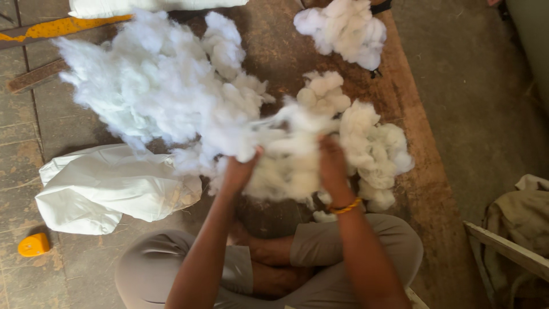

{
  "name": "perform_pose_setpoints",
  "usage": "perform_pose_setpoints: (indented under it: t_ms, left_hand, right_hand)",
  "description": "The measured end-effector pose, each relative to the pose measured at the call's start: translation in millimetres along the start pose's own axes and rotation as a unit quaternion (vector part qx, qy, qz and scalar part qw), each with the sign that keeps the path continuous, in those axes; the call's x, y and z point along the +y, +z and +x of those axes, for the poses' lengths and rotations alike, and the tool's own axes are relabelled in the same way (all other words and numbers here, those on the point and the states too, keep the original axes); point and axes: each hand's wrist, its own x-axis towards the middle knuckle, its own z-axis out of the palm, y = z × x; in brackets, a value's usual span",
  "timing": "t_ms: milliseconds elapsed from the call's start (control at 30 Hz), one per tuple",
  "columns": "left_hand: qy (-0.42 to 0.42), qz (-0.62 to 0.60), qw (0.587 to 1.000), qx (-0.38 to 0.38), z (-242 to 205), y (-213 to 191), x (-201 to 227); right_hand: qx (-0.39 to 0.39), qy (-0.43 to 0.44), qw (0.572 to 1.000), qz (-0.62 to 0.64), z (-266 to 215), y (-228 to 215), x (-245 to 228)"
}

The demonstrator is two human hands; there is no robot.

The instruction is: The person sits on the floor and repeatedly pulls apart, fluffs, and separates clumps of white cotton fiber by hand. They transfer portions of the cotton between two piles on the floor, continuing the manual separation process throughout the clip.

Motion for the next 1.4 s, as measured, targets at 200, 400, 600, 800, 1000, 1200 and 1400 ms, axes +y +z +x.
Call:
perform_pose_setpoints:
  t_ms: [200, 400, 600, 800, 1000, 1200, 1400]
  left_hand:
    - [0.036, 0.04, 0.999, 0.003, -33.8, 26.2, -4.5]
    - [0.126, 0.118, 0.982, 0.071, -37.4, 26.0, -3.8]
    - [0.026, 0.054, 0.989, 0.138, -20.4, -3.7, -5.8]
    - [-0.128, 0.019, 0.989, 0.068, 5.1, -42.4, -40.1]
    - [-0.075, -0.177, 0.971, -0.138, -1.6, -18.0, -79.4]
    - [-0.06, -0.148, 0.985, -0.068, -5.9, 7.1, -50.8]
    - [-0.052, -0.177, 0.983, 0.01, -11.6, -27.2, -25.0]
  right_hand:
    - [-0.04, -0.028, 0.99, -0.13, -31.7, 62.6, 27.1]
    - [0.001, -0.048, 0.998, -0.044, -19.6, 60.9, 39.7]
    - [0.101, 0.016, 0.994, 0.041, 11.2, 18.6, 66.8]
    - [0.008, 0.154, 0.986, 0.07, 35.6, -17.2, 35.4]
    - [-0.161, 0.083, 0.983, -0.008, -16.2, 50.0, 32.7]
    - [-0.046, 0.023, 0.996, -0.072, -23.6, 57.7, 40.5]
    - [0.146, 0.061, 0.987, 0.034, 28.0, -11.3, 45.0]
